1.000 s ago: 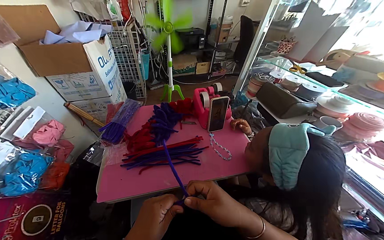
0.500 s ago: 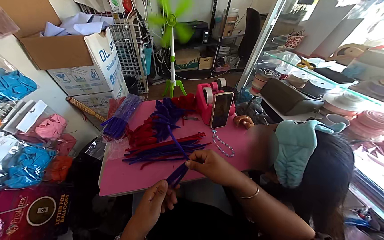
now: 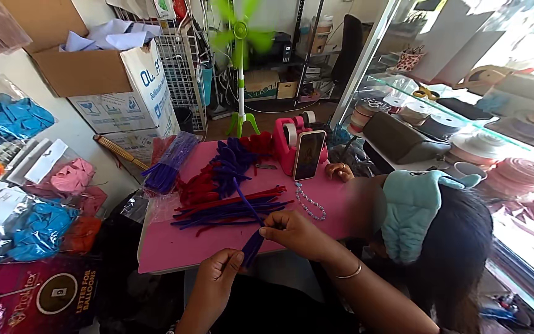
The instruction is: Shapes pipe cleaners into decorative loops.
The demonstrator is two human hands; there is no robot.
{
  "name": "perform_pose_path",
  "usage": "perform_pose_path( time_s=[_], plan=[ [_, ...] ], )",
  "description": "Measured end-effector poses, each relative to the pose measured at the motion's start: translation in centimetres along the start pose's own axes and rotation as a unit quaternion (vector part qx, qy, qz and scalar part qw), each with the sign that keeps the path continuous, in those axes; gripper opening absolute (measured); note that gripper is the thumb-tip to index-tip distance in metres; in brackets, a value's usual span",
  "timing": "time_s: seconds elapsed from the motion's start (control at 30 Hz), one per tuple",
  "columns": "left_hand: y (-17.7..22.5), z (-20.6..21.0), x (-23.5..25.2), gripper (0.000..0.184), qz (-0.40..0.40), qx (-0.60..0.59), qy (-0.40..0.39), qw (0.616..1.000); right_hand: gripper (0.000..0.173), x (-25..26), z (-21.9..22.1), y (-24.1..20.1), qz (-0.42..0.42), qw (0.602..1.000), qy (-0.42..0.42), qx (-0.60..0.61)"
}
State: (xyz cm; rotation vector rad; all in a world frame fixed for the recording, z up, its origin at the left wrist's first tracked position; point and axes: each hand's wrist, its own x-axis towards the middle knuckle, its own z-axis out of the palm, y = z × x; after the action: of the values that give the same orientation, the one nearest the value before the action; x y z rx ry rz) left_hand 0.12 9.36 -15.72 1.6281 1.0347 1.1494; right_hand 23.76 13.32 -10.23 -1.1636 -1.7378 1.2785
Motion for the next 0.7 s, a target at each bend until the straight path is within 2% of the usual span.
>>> perform_pose_path(
  time_s=[0.17,0.23,0.3,0.37,0.43,0.53,0.6,0.7],
  plan=[
    [0.5,0.0,0.0,0.023,-0.096,-0.032,-0.053,0.994,0.017,-0.1,0.4,0.3,-0.010,1.000,-0.005,-0.003],
    [0.4,-0.2,-0.1,0.026,-0.101,0.050,-0.065,0.992,0.018,-0.2,0.6,0.5,-0.013,1.000,-0.011,-0.014],
    [0.3,-0.1,-0.5,0.034,-0.039,0.234,-0.020,0.971,0.022,-0.4,0.9,0.7,-0.028,0.998,-0.016,-0.058],
    [0.3,0.2,-0.4,0.040,0.082,0.374,0.072,0.921,0.025,-0.7,1.5,1.0,-0.074,0.989,-0.021,-0.129],
    [0.5,0.2,0.1,0.038,0.209,0.450,0.149,0.856,0.026,-1.0,2.3,1.6,-0.135,0.969,-0.027,-0.203],
    [1.1,0.5,0.5,0.026,0.318,0.488,0.148,0.799,0.024,-1.4,3.6,1.4,-0.170,0.950,-0.049,-0.256],
    [1.0,0.8,0.4,0.025,0.327,0.484,0.128,0.801,0.022,-1.7,4.1,1.1,-0.186,0.945,-0.037,-0.267],
    [0.6,0.8,0.2,0.030,0.287,0.431,0.127,0.846,0.021,-1.9,4.2,0.9,-0.209,0.934,0.020,-0.288]
  ],
)
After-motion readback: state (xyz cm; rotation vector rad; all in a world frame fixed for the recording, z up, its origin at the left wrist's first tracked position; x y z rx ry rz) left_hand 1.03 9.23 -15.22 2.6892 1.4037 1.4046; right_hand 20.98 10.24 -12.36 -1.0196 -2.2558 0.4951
